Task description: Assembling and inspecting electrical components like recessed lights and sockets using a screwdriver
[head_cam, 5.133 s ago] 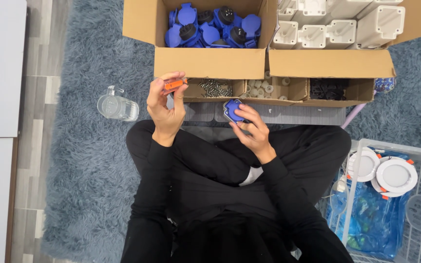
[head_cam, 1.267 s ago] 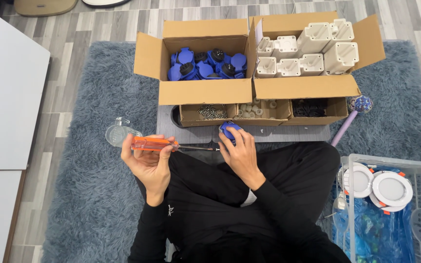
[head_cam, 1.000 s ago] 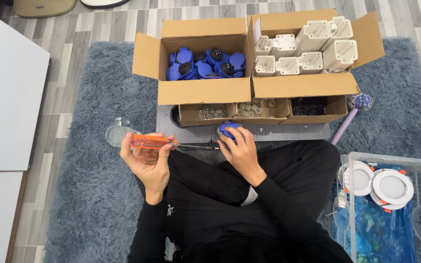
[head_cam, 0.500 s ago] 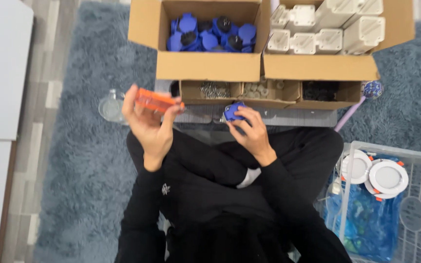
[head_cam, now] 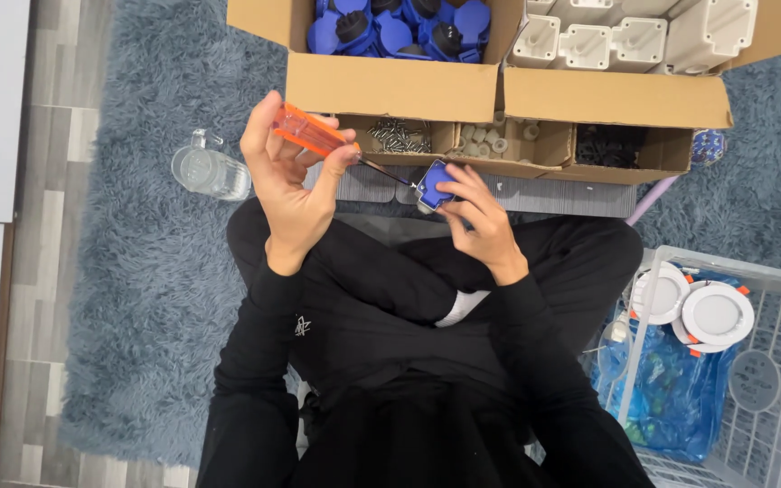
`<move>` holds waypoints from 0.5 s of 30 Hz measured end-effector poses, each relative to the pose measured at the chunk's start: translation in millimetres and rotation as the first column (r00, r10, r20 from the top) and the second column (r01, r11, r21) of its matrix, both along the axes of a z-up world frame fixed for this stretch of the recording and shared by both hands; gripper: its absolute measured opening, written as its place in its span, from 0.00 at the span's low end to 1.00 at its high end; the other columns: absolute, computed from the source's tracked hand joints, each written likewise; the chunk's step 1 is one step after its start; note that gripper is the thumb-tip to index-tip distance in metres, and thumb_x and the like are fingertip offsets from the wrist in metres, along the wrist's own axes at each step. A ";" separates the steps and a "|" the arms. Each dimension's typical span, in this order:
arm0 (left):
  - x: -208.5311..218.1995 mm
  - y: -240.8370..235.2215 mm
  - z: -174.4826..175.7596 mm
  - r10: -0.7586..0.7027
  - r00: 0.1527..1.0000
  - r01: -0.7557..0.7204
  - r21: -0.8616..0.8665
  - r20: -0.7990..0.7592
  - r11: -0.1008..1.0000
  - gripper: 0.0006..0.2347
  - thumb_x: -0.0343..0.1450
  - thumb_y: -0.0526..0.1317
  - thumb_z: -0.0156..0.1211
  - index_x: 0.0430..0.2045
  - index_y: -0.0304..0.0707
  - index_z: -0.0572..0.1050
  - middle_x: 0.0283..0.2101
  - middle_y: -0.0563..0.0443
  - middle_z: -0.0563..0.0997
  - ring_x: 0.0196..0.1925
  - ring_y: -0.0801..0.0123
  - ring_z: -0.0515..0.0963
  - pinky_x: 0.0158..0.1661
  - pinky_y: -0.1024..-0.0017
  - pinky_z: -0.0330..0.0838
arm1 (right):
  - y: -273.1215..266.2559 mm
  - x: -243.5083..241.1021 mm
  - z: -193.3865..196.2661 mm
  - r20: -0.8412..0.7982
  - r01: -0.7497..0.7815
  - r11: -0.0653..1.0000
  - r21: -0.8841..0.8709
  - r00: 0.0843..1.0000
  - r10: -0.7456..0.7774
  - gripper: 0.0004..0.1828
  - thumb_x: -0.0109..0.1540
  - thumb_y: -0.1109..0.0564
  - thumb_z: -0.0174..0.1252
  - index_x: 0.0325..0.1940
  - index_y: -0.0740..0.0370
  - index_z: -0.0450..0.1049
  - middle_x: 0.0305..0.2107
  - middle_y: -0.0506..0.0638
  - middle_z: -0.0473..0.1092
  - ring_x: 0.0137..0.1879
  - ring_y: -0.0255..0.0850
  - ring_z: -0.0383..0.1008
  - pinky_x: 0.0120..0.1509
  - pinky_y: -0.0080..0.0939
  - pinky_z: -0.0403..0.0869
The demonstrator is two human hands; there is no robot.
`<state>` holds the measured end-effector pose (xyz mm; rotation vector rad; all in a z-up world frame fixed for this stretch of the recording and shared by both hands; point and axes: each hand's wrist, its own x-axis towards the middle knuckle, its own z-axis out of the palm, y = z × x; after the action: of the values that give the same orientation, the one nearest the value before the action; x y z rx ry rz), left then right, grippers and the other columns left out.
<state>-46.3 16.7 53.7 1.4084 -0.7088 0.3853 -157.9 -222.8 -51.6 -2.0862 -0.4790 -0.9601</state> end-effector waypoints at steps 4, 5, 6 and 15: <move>0.0 2.6 1.6 -0.014 1.000 0.014 0.005 0.009 1.000 0.37 0.77 0.23 0.73 0.78 0.38 0.52 0.53 0.30 0.81 0.52 0.44 0.91 0.49 0.52 0.92 | 0.4 -4.6 -5.7 0.013 0.082 0.996 -0.039 0.997 -0.081 0.05 0.65 0.66 0.71 0.37 0.65 0.81 0.50 0.58 0.83 0.64 0.65 0.81 0.67 0.61 0.78; -0.7 3.9 1.2 -0.015 1.000 0.015 0.006 0.004 1.000 0.37 0.77 0.23 0.73 0.78 0.38 0.52 0.53 0.30 0.81 0.52 0.44 0.91 0.49 0.52 0.92 | 1.9 -5.5 -8.3 0.008 0.082 0.996 -0.039 0.997 -0.082 0.05 0.65 0.66 0.71 0.37 0.65 0.81 0.50 0.58 0.83 0.64 0.65 0.81 0.67 0.61 0.78; -0.2 5.2 1.2 -0.014 1.000 0.014 0.006 0.006 1.000 0.37 0.77 0.22 0.73 0.78 0.38 0.52 0.52 0.30 0.81 0.52 0.43 0.91 0.49 0.51 0.92 | 3.3 -4.6 -10.8 0.008 0.086 0.996 0.021 0.996 -0.086 0.09 0.63 0.64 0.75 0.38 0.67 0.79 0.52 0.62 0.81 0.63 0.67 0.81 0.65 0.59 0.79; -8.7 18.3 -14.0 0.049 0.997 -0.051 -0.033 -0.065 0.998 0.39 0.78 0.22 0.72 0.79 0.42 0.50 0.53 0.29 0.81 0.51 0.40 0.90 0.50 0.48 0.91 | 21.3 -2.0 -38.4 -0.099 0.308 0.946 0.098 0.949 -0.299 0.36 0.55 0.54 0.86 0.52 0.68 0.67 0.58 0.66 0.73 0.63 0.65 0.78 0.67 0.59 0.78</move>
<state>-55.0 35.0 39.8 1.4014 -0.6127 0.3885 -159.8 -201.4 -90.0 -2.1241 -0.0565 -1.0436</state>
